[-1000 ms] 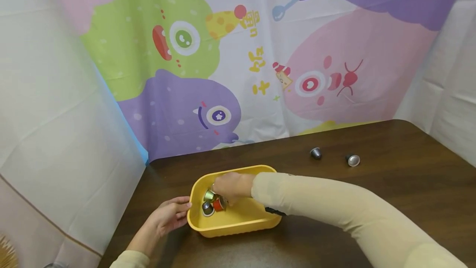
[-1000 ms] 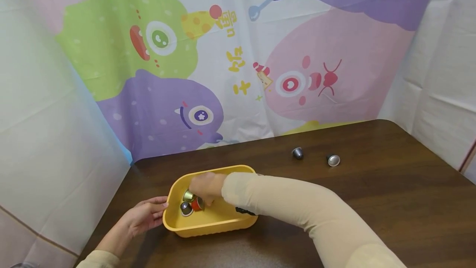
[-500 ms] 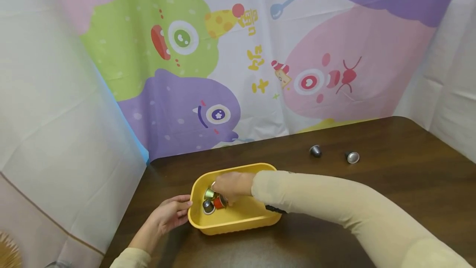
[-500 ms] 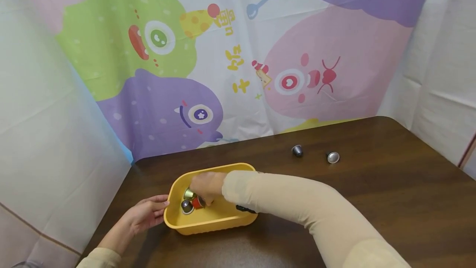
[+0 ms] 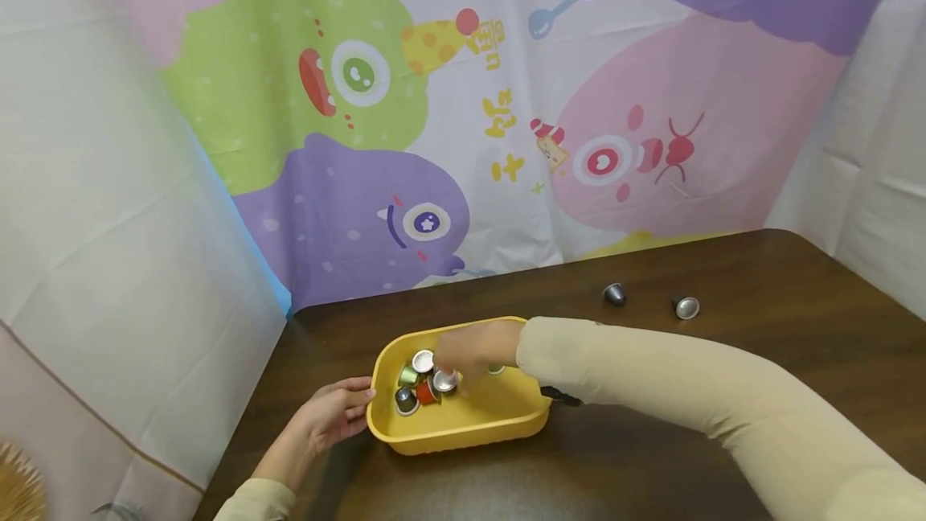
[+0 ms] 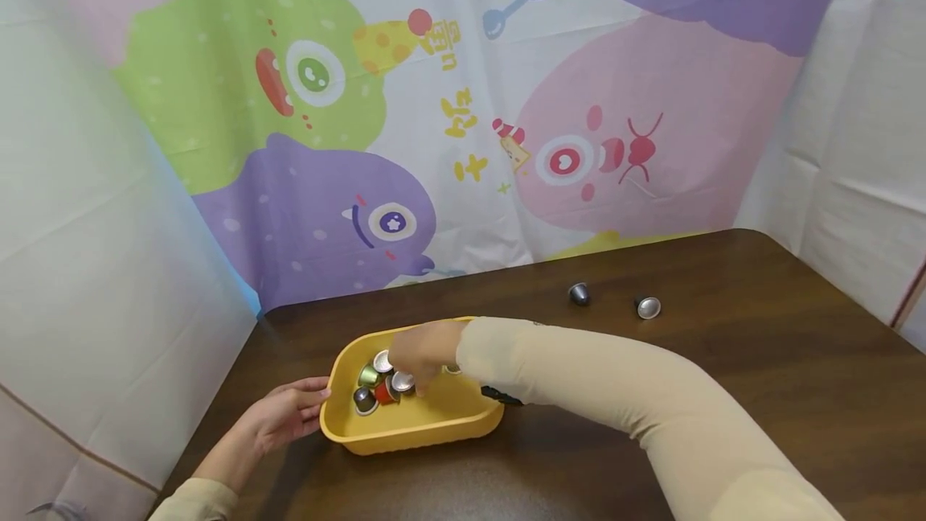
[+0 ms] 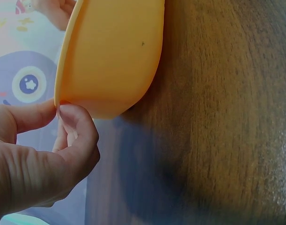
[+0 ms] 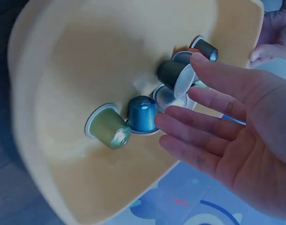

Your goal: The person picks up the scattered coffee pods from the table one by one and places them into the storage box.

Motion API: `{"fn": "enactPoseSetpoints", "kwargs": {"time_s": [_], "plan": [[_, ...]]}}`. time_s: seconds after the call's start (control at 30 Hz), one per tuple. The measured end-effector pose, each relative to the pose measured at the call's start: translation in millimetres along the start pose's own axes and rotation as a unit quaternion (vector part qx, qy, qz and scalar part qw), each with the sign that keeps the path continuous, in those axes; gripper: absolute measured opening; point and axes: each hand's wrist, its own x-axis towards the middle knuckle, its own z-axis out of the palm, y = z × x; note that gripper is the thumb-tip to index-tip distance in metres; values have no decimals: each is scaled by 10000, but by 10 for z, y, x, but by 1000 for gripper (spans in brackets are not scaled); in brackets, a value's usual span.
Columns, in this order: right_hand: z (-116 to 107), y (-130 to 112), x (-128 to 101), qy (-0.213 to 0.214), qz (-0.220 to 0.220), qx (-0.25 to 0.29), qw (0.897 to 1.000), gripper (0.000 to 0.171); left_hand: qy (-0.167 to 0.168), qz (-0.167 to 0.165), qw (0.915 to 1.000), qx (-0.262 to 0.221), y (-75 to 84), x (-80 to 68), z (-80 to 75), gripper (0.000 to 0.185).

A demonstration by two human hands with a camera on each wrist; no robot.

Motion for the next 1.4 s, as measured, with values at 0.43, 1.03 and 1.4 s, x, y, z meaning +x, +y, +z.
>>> {"fn": "enactPoseSetpoints", "kwargs": {"time_s": [0.43, 1.03, 1.4], "plan": [[-10, 353, -482, 557, 17, 1164, 9916, 30, -6, -22, 10000, 44, 2, 9, 6, 49], [393, 702, -849, 2525, -253, 1776, 9508, 22, -9, 35, 10000, 73, 35, 13, -12, 48], [748, 865, -953, 3857, 89, 915, 9180, 20, 57, -22, 10000, 12, 13, 7, -18, 49]]}}
